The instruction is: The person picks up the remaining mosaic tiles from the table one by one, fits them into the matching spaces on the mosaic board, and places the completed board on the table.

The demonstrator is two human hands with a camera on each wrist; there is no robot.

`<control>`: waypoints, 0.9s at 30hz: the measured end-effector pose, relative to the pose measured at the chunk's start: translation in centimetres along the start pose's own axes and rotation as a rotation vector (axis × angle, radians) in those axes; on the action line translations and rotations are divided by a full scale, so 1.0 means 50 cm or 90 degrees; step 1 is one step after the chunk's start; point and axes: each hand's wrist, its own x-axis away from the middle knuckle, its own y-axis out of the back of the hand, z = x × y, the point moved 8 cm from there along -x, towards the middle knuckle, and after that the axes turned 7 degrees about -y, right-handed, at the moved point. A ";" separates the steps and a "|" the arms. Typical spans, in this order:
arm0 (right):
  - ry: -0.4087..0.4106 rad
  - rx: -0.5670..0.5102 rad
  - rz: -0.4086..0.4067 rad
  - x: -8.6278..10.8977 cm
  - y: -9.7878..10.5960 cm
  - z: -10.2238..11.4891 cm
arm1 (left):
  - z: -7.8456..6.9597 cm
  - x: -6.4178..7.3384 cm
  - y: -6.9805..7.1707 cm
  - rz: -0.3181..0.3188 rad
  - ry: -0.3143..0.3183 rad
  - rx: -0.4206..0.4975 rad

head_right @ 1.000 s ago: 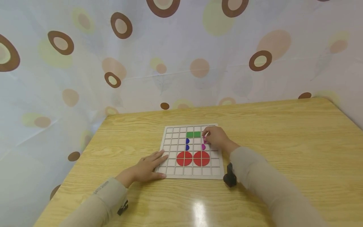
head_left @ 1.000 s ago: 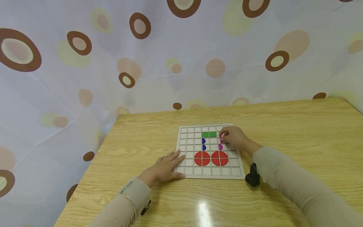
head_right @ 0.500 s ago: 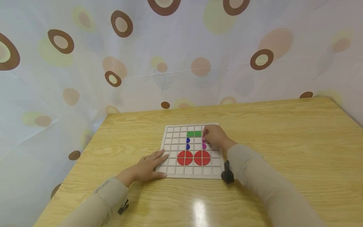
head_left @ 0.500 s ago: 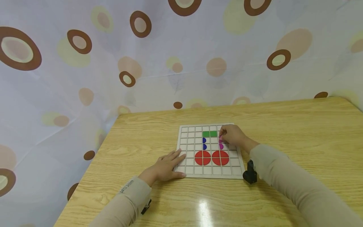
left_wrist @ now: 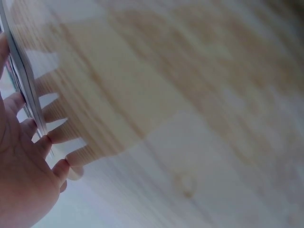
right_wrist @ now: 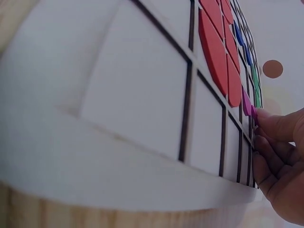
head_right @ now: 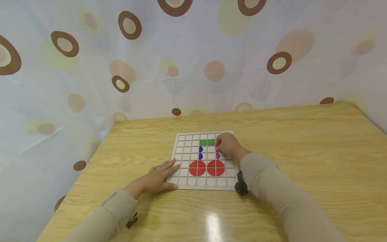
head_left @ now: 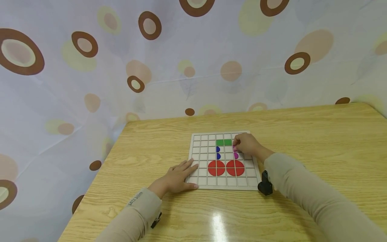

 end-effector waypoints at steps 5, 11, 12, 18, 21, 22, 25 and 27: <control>-0.024 0.010 0.006 -0.002 -0.004 -0.003 | -0.001 0.001 0.001 0.004 0.000 0.007; -0.028 0.016 0.005 -0.001 -0.004 -0.002 | 0.001 0.001 0.000 0.004 0.003 0.006; -0.030 0.014 0.006 -0.001 -0.004 -0.003 | 0.002 0.000 0.000 0.004 0.003 0.005; -0.021 0.012 0.009 0.003 -0.003 0.002 | 0.001 0.000 0.000 0.003 0.000 0.006; -0.011 0.017 0.005 0.007 0.000 0.006 | 0.001 -0.001 -0.001 0.001 -0.002 0.003; -0.009 0.019 0.004 0.008 0.001 0.008 | 0.001 -0.001 -0.001 0.000 -0.002 0.002; -0.010 0.020 0.003 0.013 0.004 0.010 | 0.003 -0.001 -0.001 0.000 -0.001 -0.003; -0.013 0.018 0.006 0.016 0.006 0.009 | 0.003 -0.001 -0.001 0.001 0.001 -0.005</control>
